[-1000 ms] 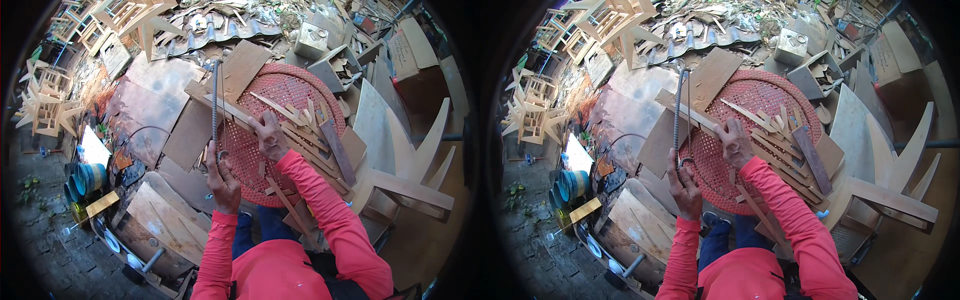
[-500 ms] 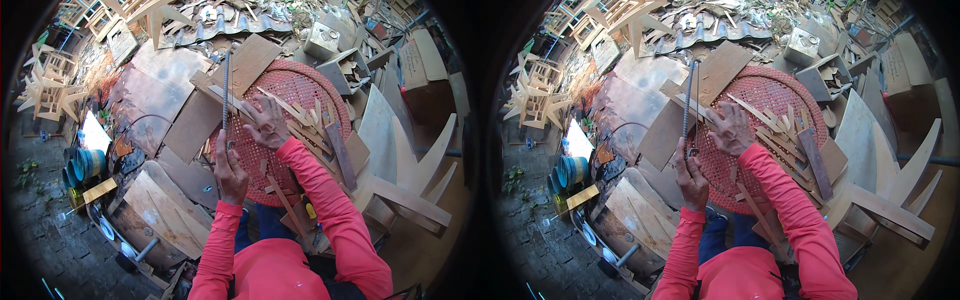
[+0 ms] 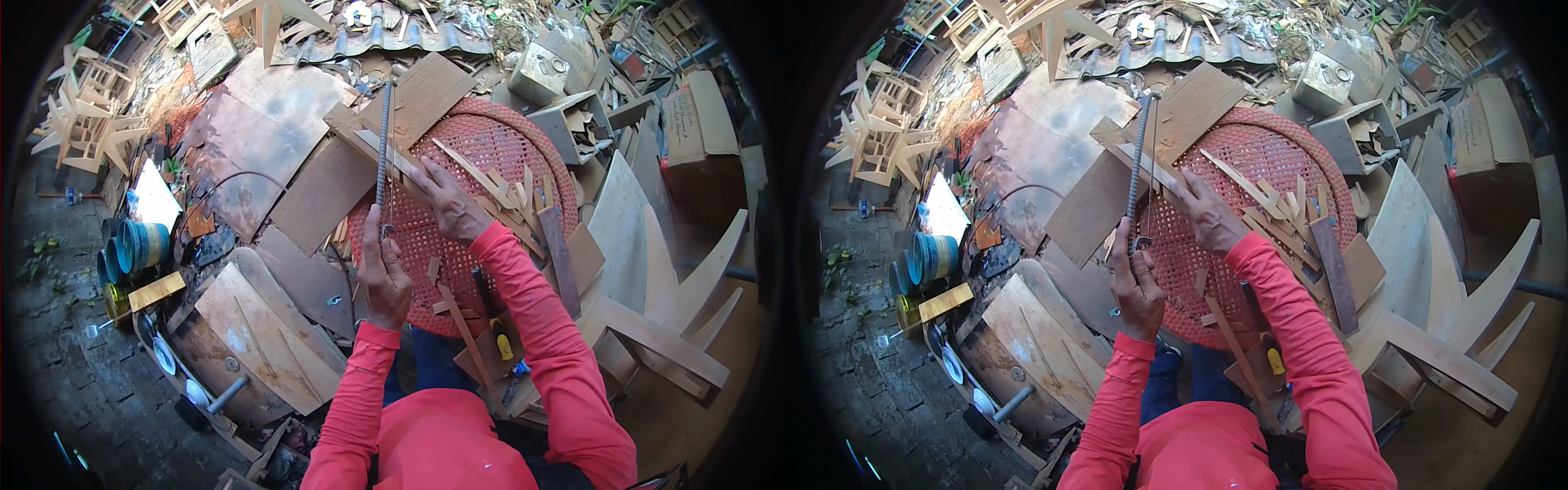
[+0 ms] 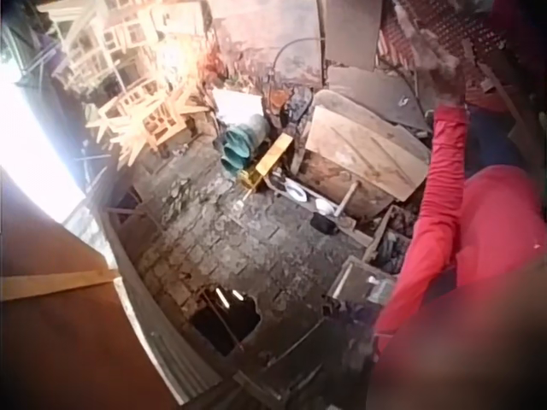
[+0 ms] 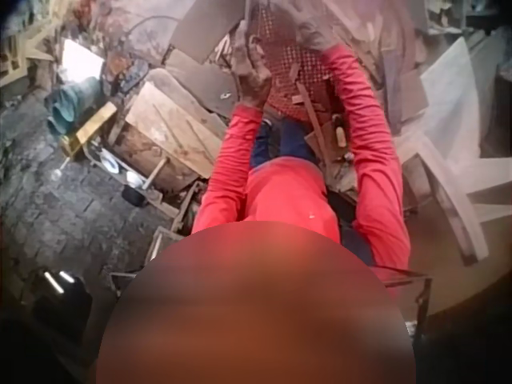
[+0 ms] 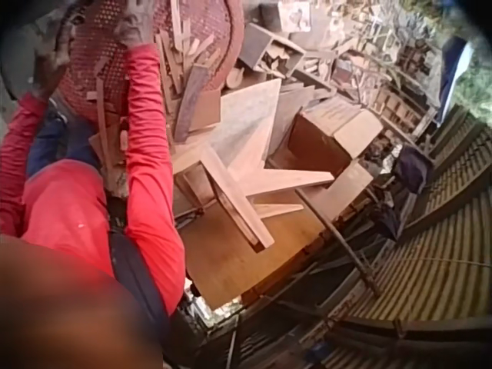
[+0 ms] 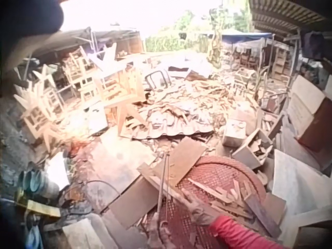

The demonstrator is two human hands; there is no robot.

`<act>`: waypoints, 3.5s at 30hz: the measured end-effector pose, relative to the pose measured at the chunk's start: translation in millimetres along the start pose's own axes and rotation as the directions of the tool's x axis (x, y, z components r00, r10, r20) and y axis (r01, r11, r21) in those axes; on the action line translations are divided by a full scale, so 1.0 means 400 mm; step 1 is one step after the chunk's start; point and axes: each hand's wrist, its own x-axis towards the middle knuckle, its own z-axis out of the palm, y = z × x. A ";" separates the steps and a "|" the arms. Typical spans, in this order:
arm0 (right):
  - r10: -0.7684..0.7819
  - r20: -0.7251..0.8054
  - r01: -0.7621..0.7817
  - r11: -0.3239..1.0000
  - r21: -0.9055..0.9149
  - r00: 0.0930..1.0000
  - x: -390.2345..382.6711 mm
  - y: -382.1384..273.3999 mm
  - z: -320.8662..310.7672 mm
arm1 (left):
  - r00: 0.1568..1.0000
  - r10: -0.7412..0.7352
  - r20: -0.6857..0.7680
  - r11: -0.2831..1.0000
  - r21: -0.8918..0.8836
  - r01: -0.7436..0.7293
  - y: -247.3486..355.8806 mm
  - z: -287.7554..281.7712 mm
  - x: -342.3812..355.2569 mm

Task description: Measuring and marking wooden slats to fit into a chair frame and then filing down a piece of wood.

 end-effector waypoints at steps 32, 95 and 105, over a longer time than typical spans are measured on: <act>-0.021 -0.120 0.023 1.000 0.011 0.993 0.047 -0.017 0.021 | 0.998 0.052 -0.019 0.999 0.000 -0.052 -0.032 0.042 -0.020; 0.002 -0.167 0.000 1.000 0.012 0.986 0.054 -0.026 0.028 | 1.000 0.004 0.015 0.999 0.043 -0.004 -0.047 0.036 -0.054; 0.028 -0.163 -0.029 1.000 -0.005 0.986 0.053 -0.027 0.034 | 0.994 0.108 0.016 0.989 0.096 -0.109 -0.090 0.063 -0.091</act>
